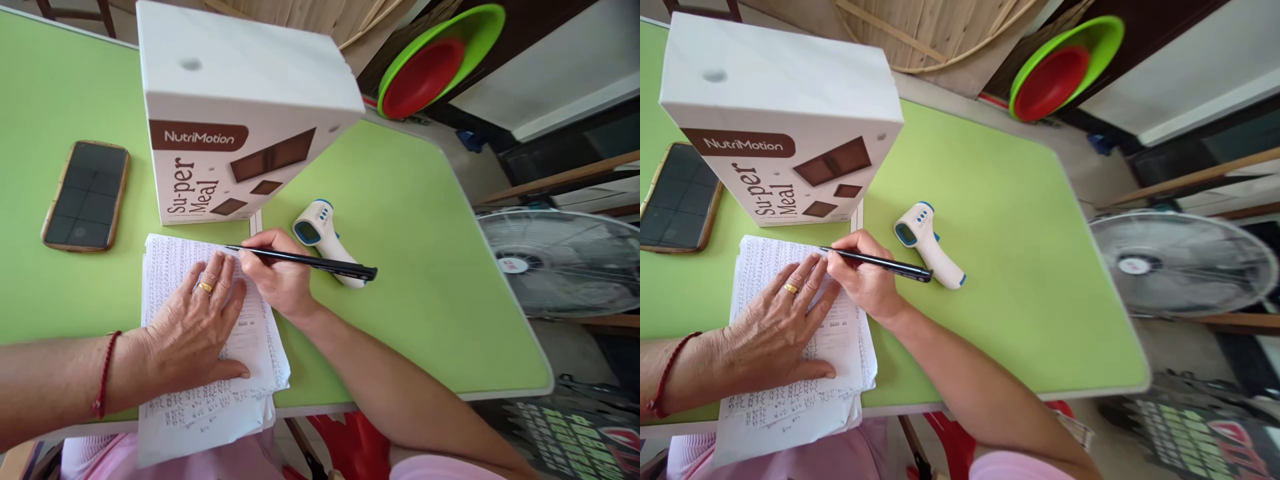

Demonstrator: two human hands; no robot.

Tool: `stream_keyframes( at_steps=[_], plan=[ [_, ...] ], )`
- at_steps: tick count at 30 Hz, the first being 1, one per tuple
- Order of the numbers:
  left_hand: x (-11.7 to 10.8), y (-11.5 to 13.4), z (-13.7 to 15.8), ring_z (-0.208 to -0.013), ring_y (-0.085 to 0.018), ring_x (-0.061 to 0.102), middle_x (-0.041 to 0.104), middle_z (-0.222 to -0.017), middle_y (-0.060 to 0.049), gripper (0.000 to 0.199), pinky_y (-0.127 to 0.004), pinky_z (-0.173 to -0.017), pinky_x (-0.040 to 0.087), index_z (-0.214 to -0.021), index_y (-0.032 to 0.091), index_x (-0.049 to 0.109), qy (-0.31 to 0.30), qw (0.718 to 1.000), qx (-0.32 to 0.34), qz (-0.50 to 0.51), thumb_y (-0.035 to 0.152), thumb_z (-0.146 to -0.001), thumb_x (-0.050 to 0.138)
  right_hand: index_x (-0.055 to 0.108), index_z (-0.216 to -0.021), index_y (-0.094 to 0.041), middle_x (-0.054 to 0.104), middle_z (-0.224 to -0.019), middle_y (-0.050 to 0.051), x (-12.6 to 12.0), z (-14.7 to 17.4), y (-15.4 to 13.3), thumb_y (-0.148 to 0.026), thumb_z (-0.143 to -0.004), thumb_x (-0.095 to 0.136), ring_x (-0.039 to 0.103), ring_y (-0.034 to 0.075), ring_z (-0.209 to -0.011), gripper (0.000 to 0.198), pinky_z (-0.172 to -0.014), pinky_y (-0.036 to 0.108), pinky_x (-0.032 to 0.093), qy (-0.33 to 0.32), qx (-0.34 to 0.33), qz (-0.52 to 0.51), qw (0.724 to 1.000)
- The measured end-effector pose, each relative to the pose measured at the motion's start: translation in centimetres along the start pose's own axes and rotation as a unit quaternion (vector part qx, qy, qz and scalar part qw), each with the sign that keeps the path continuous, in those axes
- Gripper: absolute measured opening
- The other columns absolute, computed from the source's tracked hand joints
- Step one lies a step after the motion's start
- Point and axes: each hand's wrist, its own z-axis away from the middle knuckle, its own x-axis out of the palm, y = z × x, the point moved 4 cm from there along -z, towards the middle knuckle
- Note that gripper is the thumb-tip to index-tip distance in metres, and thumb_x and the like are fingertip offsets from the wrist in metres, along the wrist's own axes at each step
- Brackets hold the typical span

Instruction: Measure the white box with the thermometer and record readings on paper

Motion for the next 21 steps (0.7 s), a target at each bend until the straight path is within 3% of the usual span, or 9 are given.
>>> stream_keyframes(
  at_steps=[21],
  plan=[
    [-0.12, 0.16, -0.04, -0.136, -0.047, 0.043, 0.044, -0.143, -0.036, 0.107, -0.055, -0.108, 0.044, -0.134, -0.006, 0.055, 0.022, 1.000, 0.006, -0.013, 0.081, -0.072, 0.065, 0.057, -0.075, -0.023, 0.058, -0.062, -0.006, 0.07, -0.15, -0.46, -0.019, -0.081, 0.062, 0.051, 0.009, -0.054, 0.009, -0.053, 0.024, 0.044, -0.026, -0.061, 0.020, 0.998]
  ],
)
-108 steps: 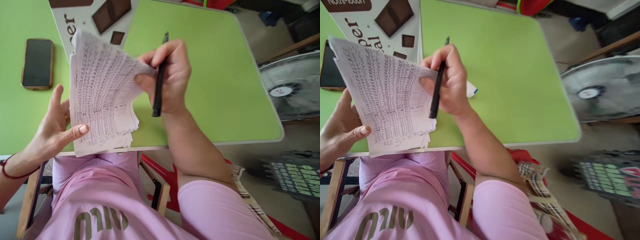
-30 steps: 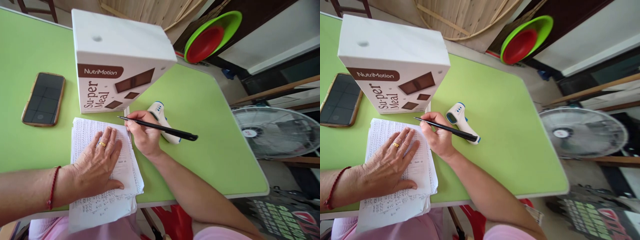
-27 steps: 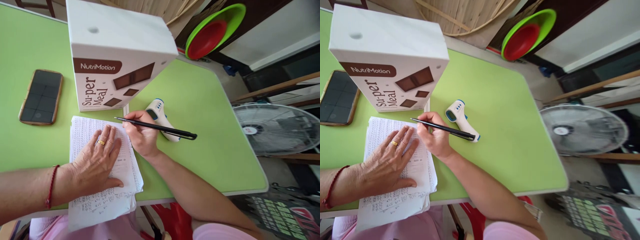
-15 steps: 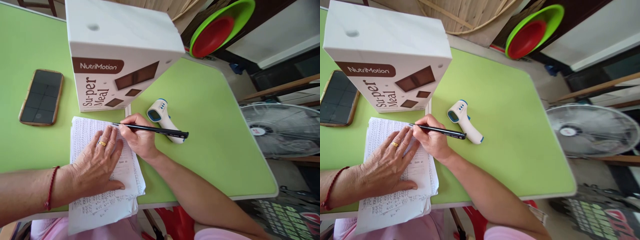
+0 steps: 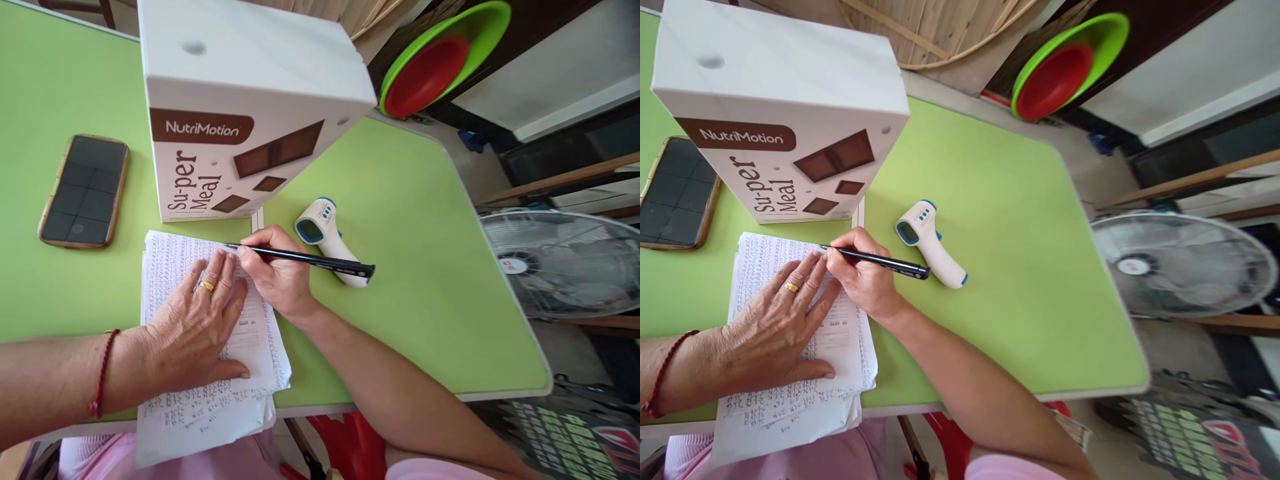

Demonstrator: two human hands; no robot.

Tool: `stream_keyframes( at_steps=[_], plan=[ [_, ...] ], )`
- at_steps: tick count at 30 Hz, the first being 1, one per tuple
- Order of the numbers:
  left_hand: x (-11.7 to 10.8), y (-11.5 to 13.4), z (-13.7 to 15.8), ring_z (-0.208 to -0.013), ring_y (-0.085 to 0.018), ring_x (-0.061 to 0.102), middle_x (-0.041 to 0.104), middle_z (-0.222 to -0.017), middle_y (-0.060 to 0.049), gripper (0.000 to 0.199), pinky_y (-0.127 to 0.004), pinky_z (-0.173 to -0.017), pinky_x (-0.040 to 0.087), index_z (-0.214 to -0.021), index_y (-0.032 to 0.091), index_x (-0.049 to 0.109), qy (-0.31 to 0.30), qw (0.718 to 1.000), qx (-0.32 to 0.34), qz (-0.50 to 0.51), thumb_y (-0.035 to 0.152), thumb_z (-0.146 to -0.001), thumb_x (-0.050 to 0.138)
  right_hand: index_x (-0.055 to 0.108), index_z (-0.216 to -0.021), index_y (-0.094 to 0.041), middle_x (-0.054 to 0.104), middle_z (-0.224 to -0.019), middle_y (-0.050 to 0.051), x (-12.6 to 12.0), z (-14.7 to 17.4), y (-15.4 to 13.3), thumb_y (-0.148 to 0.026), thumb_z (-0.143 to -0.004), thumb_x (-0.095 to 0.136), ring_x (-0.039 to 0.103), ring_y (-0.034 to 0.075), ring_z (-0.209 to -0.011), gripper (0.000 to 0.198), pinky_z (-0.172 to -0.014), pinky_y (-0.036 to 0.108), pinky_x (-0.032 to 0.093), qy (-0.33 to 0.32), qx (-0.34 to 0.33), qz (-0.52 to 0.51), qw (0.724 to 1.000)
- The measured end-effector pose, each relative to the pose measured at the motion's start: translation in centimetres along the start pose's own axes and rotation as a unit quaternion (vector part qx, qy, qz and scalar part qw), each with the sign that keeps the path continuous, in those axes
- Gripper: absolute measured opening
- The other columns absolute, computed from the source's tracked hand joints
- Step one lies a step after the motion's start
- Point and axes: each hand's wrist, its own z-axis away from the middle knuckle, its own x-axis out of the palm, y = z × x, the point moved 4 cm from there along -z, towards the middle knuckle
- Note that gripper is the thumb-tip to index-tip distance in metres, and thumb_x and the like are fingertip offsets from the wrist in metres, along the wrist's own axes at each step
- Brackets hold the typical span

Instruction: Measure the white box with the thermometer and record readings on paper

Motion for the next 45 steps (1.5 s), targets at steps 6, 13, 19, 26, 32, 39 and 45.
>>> stream_keyframes(
  at_steps=[6, 13, 19, 26, 32, 39, 45],
  plan=[
    [-0.14, -0.01, -0.06, -0.135, -0.046, 0.046, 0.046, -0.142, -0.035, 0.107, -0.054, -0.108, 0.044, -0.133, -0.005, 0.057, 0.008, 1.000, -0.002, -0.009, 0.081, -0.071, 0.065, 0.058, -0.074, -0.022, 0.060, -0.062, -0.006, 0.01, 0.02, -0.07, -0.021, -0.082, 0.060, 0.050, 0.008, -0.052, 0.009, -0.052, 0.023, 0.043, 0.000, -0.003, 0.025, 1.000],
    [0.09, -0.03, -0.07, -0.137, -0.046, 0.043, 0.044, -0.144, -0.034, 0.108, -0.053, -0.109, 0.041, -0.136, -0.005, 0.055, -0.003, 1.000, 0.001, -0.019, 0.084, -0.073, 0.059, 0.058, -0.074, -0.022, 0.060, -0.062, -0.006, 0.06, -0.01, -0.12, -0.022, -0.083, 0.060, 0.050, 0.008, -0.052, 0.009, -0.051, 0.022, 0.042, -0.002, -0.008, 0.027, 1.000],
    [0.13, 0.00, -0.01, -0.137, -0.047, 0.042, 0.043, -0.144, -0.035, 0.108, -0.054, -0.110, 0.040, -0.136, -0.006, 0.053, -0.007, 1.000, 0.000, -0.014, 0.083, -0.075, 0.059, 0.058, -0.075, -0.022, 0.061, -0.062, -0.006, 0.02, -0.01, -0.13, -0.021, -0.083, 0.061, 0.052, 0.008, -0.053, 0.009, -0.052, 0.022, 0.044, -0.006, -0.013, 0.026, 1.000],
    [0.11, 0.00, 0.00, -0.136, -0.046, 0.044, 0.044, -0.144, -0.035, 0.108, -0.054, -0.109, 0.040, -0.136, -0.005, 0.054, 0.001, 1.000, -0.001, -0.015, 0.083, -0.074, 0.060, 0.058, -0.074, -0.023, 0.061, -0.062, -0.006, 0.08, -0.06, -0.05, -0.025, -0.083, 0.060, 0.052, 0.009, -0.053, 0.009, -0.052, 0.024, 0.044, -0.006, -0.001, 0.039, 0.999],
    [0.02, -0.02, -0.06, -0.134, -0.046, 0.046, 0.046, -0.142, -0.034, 0.106, -0.053, -0.108, 0.042, -0.133, -0.005, 0.057, 0.010, 1.000, -0.001, -0.013, 0.082, -0.073, 0.062, 0.058, -0.073, -0.022, 0.061, -0.061, -0.006, -0.02, -0.04, 0.01, -0.024, -0.082, 0.060, 0.052, 0.009, -0.053, 0.009, -0.052, 0.024, 0.045, -0.006, 0.004, 0.037, 0.999],
    [-0.07, 0.00, -0.04, -0.134, -0.046, 0.046, 0.046, -0.142, -0.035, 0.108, -0.053, -0.108, 0.043, -0.134, -0.006, 0.056, 0.009, 1.000, -0.001, -0.014, 0.082, -0.071, 0.063, 0.057, -0.073, -0.022, 0.060, -0.061, -0.007, 0.02, -0.13, -0.14, -0.020, -0.082, 0.060, 0.051, 0.008, -0.052, 0.010, -0.052, 0.022, 0.044, -0.003, -0.011, 0.027, 1.000],
    [-0.03, -0.02, -0.05, -0.134, -0.046, 0.046, 0.046, -0.142, -0.034, 0.106, -0.053, -0.108, 0.044, -0.134, -0.005, 0.056, 0.011, 1.000, 0.001, -0.017, 0.082, -0.074, 0.061, 0.057, -0.073, -0.022, 0.060, -0.061, -0.007, 0.06, -0.05, -0.15, -0.021, -0.082, 0.060, 0.051, 0.008, -0.052, 0.009, -0.052, 0.022, 0.044, -0.004, -0.008, 0.024, 1.000]
  ],
)
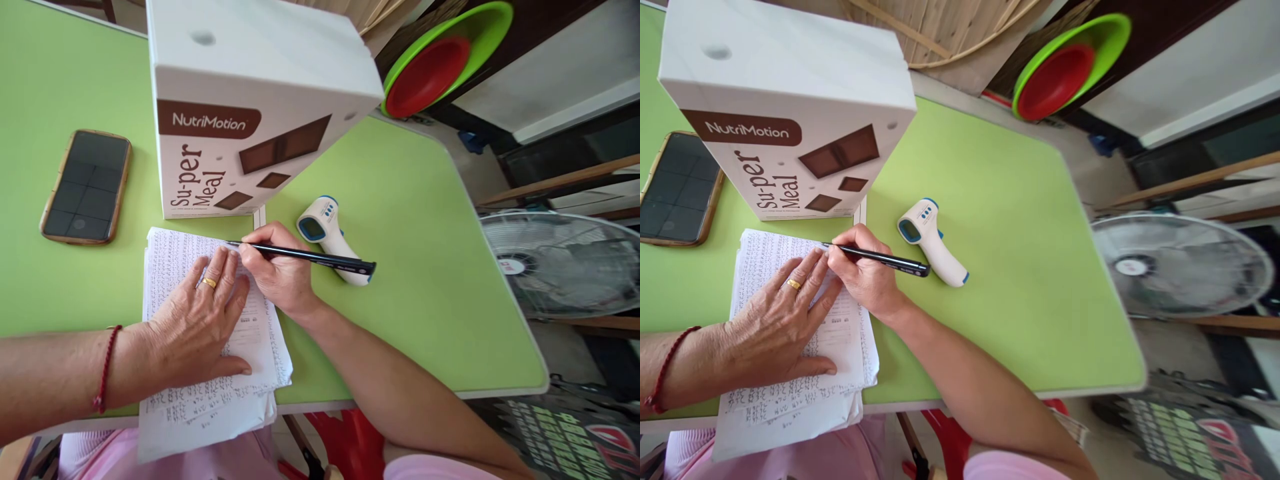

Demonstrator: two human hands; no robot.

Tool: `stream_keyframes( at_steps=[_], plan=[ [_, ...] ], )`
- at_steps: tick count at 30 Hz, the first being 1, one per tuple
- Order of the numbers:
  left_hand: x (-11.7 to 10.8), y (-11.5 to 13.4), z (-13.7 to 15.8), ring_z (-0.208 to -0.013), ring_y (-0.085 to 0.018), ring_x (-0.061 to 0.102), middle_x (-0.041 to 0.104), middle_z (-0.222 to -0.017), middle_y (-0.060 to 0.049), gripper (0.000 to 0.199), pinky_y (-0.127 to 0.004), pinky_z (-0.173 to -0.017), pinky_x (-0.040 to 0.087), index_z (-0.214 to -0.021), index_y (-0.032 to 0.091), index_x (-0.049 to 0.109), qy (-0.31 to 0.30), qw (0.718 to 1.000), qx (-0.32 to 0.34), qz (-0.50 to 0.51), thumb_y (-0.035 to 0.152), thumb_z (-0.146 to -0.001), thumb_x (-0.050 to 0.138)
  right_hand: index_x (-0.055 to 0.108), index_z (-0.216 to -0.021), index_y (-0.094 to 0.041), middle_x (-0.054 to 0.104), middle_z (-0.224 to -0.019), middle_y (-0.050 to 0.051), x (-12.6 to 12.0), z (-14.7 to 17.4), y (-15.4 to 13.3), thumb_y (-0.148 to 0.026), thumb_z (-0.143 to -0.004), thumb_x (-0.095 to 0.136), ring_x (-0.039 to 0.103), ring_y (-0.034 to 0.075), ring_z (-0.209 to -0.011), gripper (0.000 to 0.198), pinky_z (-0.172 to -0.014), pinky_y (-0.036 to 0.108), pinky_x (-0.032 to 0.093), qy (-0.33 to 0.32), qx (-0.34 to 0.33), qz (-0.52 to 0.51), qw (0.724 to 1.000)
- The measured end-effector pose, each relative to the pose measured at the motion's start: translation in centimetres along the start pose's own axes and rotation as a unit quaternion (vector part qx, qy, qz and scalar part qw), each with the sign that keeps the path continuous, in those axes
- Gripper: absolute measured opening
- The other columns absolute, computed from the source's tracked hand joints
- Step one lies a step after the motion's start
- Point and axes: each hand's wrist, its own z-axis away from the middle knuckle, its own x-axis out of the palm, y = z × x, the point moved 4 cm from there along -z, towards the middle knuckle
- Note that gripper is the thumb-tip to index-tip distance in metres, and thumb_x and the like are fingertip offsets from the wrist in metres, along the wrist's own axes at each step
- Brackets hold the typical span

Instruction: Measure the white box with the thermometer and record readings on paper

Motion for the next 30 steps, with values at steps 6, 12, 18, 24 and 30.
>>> stream_keyframes(
  at_steps=[6, 12, 18, 24, 30],
  plan=[
    [0.04, 0.01, 0.08, -0.136, -0.047, 0.044, 0.043, -0.144, -0.035, 0.106, -0.054, -0.109, 0.042, -0.136, -0.006, 0.054, -0.014, 1.000, 0.000, 0.011, 0.081, -0.076, 0.061, 0.057, -0.072, -0.022, 0.059, -0.061, -0.006, -0.11, -0.01, 0.18, -0.023, -0.080, 0.060, 0.049, 0.009, -0.052, 0.009, -0.052, 0.024, 0.043, -0.002, 0.014, 0.008, 1.000],
    [-0.15, -0.03, 0.02, -0.135, -0.047, 0.044, 0.044, -0.143, -0.036, 0.106, -0.054, -0.108, 0.043, -0.134, -0.006, 0.055, -0.011, 1.000, -0.002, 0.016, 0.080, -0.073, 0.065, 0.056, -0.072, -0.023, 0.058, -0.061, -0.006, -0.11, 0.05, 0.41, -0.024, -0.079, 0.059, 0.049, 0.010, -0.053, 0.008, -0.052, 0.025, 0.044, 0.008, 0.030, 0.008, 0.999],
    [-0.13, -0.04, -0.05, -0.136, -0.047, 0.044, 0.043, -0.144, -0.035, 0.105, -0.054, -0.109, 0.042, -0.136, -0.006, 0.054, -0.021, 1.000, 0.001, 0.012, 0.080, -0.076, 0.062, 0.056, -0.072, -0.022, 0.057, -0.060, -0.006, -0.02, 0.02, 0.44, -0.024, -0.080, 0.060, 0.047, 0.009, -0.051, 0.009, -0.051, 0.024, 0.042, 0.011, 0.021, 0.011, 1.000],
    [0.06, 0.02, 0.01, -0.136, -0.048, 0.043, 0.043, -0.144, -0.036, 0.107, -0.054, -0.110, 0.040, -0.136, -0.007, 0.052, -0.019, 1.000, -0.001, 0.014, 0.080, -0.075, 0.063, 0.056, -0.072, -0.022, 0.058, -0.060, -0.006, -0.03, -0.01, 0.44, -0.023, -0.080, 0.060, 0.048, 0.009, -0.052, 0.009, -0.052, 0.024, 0.042, 0.012, 0.022, 0.009, 1.000],
    [0.12, -0.04, 0.02, -0.137, -0.048, 0.041, 0.041, -0.145, -0.036, 0.108, -0.056, -0.110, 0.039, -0.138, -0.007, 0.050, -0.026, 0.999, 0.003, 0.021, 0.080, -0.076, 0.062, 0.055, -0.071, -0.023, 0.058, -0.059, -0.006, -0.01, 0.02, 0.30, -0.023, -0.078, 0.059, 0.048, 0.009, -0.051, 0.009, -0.050, 0.024, 0.042, 0.012, 0.023, -0.003, 1.000]
  ],
)
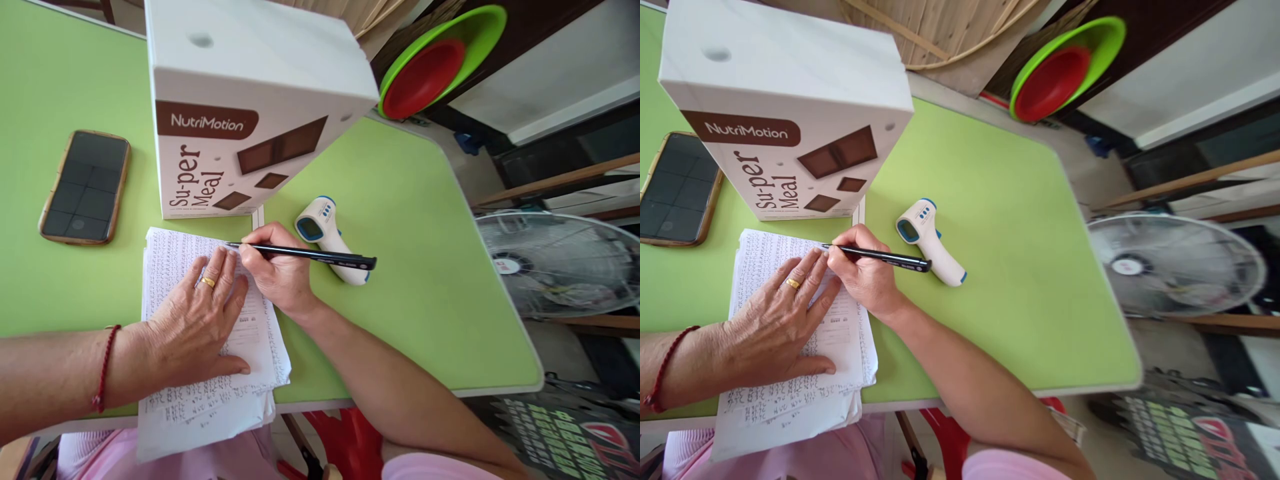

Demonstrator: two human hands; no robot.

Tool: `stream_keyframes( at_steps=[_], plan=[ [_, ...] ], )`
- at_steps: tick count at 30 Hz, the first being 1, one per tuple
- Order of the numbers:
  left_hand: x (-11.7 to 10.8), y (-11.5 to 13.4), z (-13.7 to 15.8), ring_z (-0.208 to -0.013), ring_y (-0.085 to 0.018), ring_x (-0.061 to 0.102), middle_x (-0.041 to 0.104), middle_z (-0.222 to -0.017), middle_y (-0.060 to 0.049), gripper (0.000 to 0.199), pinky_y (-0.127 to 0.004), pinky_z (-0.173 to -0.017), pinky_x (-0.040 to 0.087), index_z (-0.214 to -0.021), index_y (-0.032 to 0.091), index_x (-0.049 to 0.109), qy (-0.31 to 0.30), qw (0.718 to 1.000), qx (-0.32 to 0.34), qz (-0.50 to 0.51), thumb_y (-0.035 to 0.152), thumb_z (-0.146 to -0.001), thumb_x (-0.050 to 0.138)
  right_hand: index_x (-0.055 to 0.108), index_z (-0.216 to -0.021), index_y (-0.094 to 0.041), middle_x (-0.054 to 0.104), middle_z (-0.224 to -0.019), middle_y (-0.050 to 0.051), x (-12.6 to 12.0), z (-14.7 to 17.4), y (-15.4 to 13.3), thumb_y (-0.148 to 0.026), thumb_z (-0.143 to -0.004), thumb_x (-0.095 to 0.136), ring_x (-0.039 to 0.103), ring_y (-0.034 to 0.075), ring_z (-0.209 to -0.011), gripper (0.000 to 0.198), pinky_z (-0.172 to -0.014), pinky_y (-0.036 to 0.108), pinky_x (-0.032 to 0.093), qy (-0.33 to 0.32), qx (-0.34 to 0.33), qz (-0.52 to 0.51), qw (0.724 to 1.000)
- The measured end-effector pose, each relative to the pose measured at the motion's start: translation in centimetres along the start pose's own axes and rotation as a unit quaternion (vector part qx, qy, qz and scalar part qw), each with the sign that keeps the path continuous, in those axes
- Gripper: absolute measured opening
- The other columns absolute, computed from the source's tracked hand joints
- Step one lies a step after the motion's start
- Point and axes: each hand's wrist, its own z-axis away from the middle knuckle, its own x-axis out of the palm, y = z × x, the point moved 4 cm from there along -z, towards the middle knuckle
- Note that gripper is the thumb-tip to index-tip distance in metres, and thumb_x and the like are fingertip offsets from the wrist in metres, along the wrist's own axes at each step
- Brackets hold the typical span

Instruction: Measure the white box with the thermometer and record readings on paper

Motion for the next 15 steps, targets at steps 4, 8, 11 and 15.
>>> stream_keyframes(
  at_steps=[4, 8, 11, 15],
  plan=[
    [-0.07, 0.01, 0.04, -0.137, -0.048, 0.042, 0.041, -0.144, -0.036, 0.107, -0.055, -0.109, 0.041, -0.137, -0.008, 0.051, 0.002, 1.000, -0.001, -0.002, 0.079, -0.076, 0.062, 0.055, -0.071, -0.023, 0.058, -0.060, -0.006, 0.01, -0.04, 0.07, -0.023, -0.078, 0.059, 0.047, 0.009, -0.051, 0.008, -0.050, 0.024, 0.043, -0.003, 0.011, 0.006, 1.000],
    [-0.17, 0.00, 0.04, -0.136, -0.047, 0.043, 0.043, -0.143, -0.036, 0.107, -0.054, -0.109, 0.042, -0.135, -0.007, 0.054, 0.010, 1.000, -0.004, -0.008, 0.081, -0.074, 0.063, 0.055, -0.072, -0.023, 0.057, -0.060, -0.006, -0.02, -0.03, 0.16, -0.023, -0.078, 0.059, 0.047, 0.009, -0.051, 0.007, -0.050, 0.024, 0.042, 0.000, 0.019, 0.009, 1.000],
    [-0.22, -0.02, -0.04, -0.135, -0.047, 0.045, 0.045, -0.143, -0.035, 0.106, -0.054, -0.108, 0.044, -0.135, -0.006, 0.055, 0.015, 1.000, -0.004, -0.012, 0.081, -0.074, 0.063, 0.055, -0.071, -0.023, 0.056, -0.059, -0.006, -0.02, 0.03, 0.17, -0.023, -0.078, 0.059, 0.046, 0.009, -0.051, 0.007, -0.050, 0.024, 0.041, 0.004, 0.012, 0.005, 1.000],
    [-0.23, 0.00, -0.11, -0.135, -0.046, 0.045, 0.045, -0.142, -0.034, 0.106, -0.054, -0.108, 0.044, -0.134, -0.005, 0.056, 0.017, 1.000, -0.005, -0.013, 0.081, -0.073, 0.064, 0.055, -0.072, -0.022, 0.056, -0.060, -0.006, -0.06, 0.07, 0.23, -0.023, -0.078, 0.059, 0.047, 0.009, -0.051, 0.007, -0.051, 0.024, 0.042, 0.014, 0.009, -0.003, 1.000]
  ],
)
